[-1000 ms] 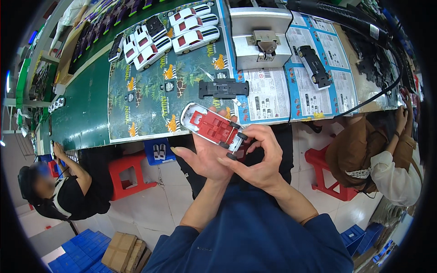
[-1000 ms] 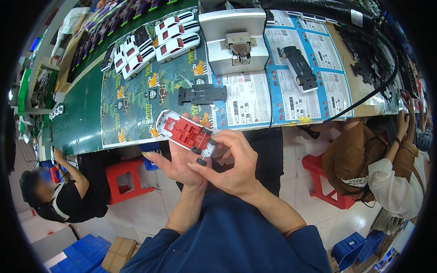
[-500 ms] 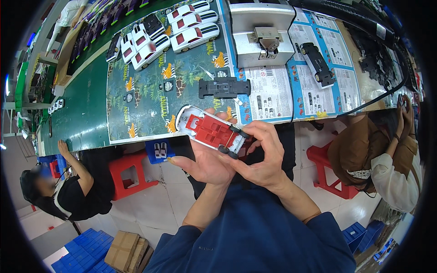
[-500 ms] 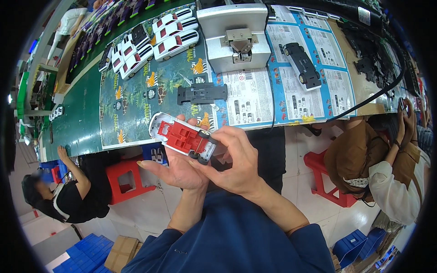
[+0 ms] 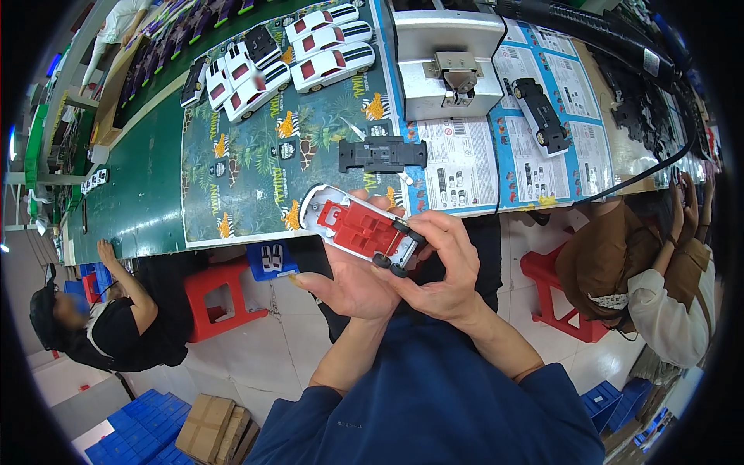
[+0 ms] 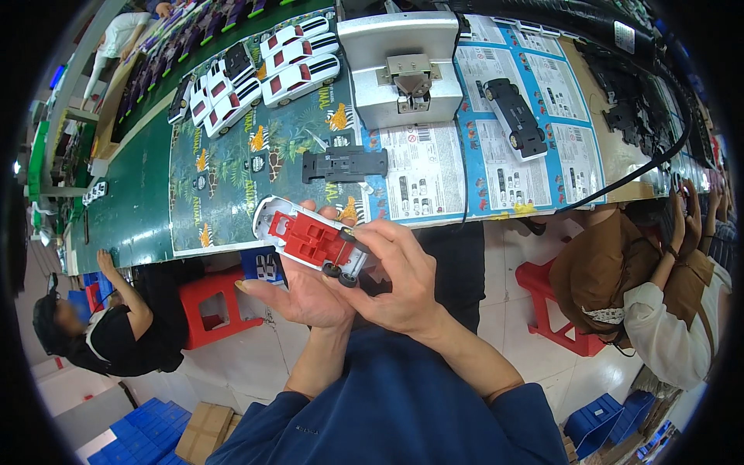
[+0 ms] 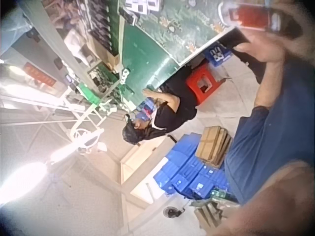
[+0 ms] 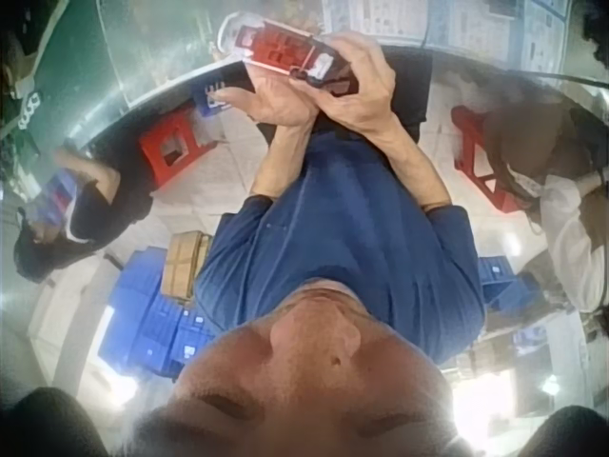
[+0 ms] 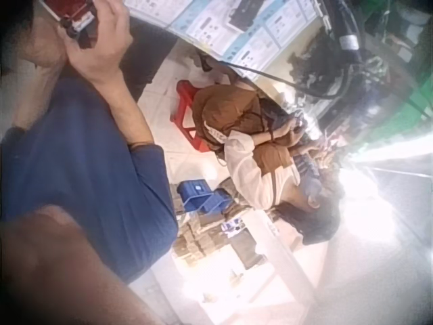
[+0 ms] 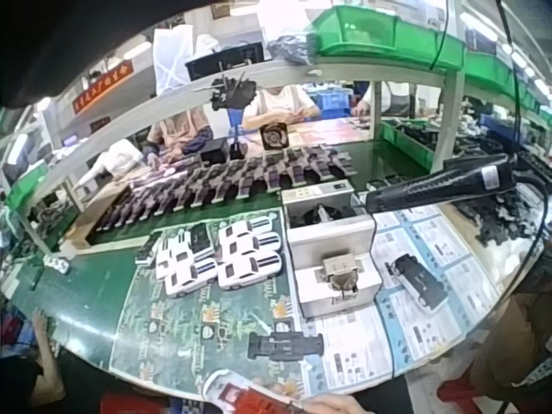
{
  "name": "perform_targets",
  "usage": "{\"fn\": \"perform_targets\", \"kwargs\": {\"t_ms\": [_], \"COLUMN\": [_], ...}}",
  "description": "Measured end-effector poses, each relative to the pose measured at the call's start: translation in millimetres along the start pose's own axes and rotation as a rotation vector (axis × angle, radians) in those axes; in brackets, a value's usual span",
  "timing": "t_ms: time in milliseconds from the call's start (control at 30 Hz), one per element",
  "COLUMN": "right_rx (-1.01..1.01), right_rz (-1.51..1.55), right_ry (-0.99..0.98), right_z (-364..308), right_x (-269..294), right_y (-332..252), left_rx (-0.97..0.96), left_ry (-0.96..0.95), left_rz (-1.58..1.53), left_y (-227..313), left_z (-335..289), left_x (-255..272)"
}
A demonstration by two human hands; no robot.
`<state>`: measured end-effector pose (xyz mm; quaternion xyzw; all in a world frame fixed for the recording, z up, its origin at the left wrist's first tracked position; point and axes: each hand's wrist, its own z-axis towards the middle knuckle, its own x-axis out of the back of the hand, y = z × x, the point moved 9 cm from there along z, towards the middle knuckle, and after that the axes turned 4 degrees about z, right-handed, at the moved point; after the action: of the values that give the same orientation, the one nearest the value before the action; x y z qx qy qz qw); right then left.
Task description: Assembling plastic toy car components using an electric hand tool on an assembly line.
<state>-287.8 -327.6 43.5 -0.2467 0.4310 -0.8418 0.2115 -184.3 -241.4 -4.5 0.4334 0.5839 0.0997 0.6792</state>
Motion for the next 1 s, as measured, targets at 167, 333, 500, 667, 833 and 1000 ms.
{"fn": "perform_targets", "kwargs": {"t_ms": [167, 333, 500, 667, 833, 1000], "right_rx": [-0.008, -0.01, -0.044, -0.06, -0.101, -0.068], "right_rz": [-0.017, -0.023, -0.013, 0.001, 0.035, 0.007], "right_ry": [0.017, 0.012, -0.01, -0.017, -0.031, -0.031], "right_z": [0.6, -1.0, 0.4, 2.0, 2.0, 3.8], "right_x": [2.2, 1.9, 2.7, 3.5, 2.6, 1.7], "right_y": [-1.8, -1.8, -1.3, 0.0, 2.9, 0.8], "left_rx": [-0.007, -0.017, -0.047, -0.028, -0.041, -0.039], "left_ry": [-0.001, -0.023, -0.048, -0.073, -0.082, -0.058], "left_rz": [0.01, -0.003, -0.02, -0.051, -0.029, -0.031], "left_y": [0.1, 0.1, 1.2, -0.2, -0.2, -1.1], "left_z": [-0.4, -1.5, -2.2, -1.1, -0.8, 0.5], "left_x": [-1.7, -1.4, -3.0, -6.3, -7.3, -5.8]}}
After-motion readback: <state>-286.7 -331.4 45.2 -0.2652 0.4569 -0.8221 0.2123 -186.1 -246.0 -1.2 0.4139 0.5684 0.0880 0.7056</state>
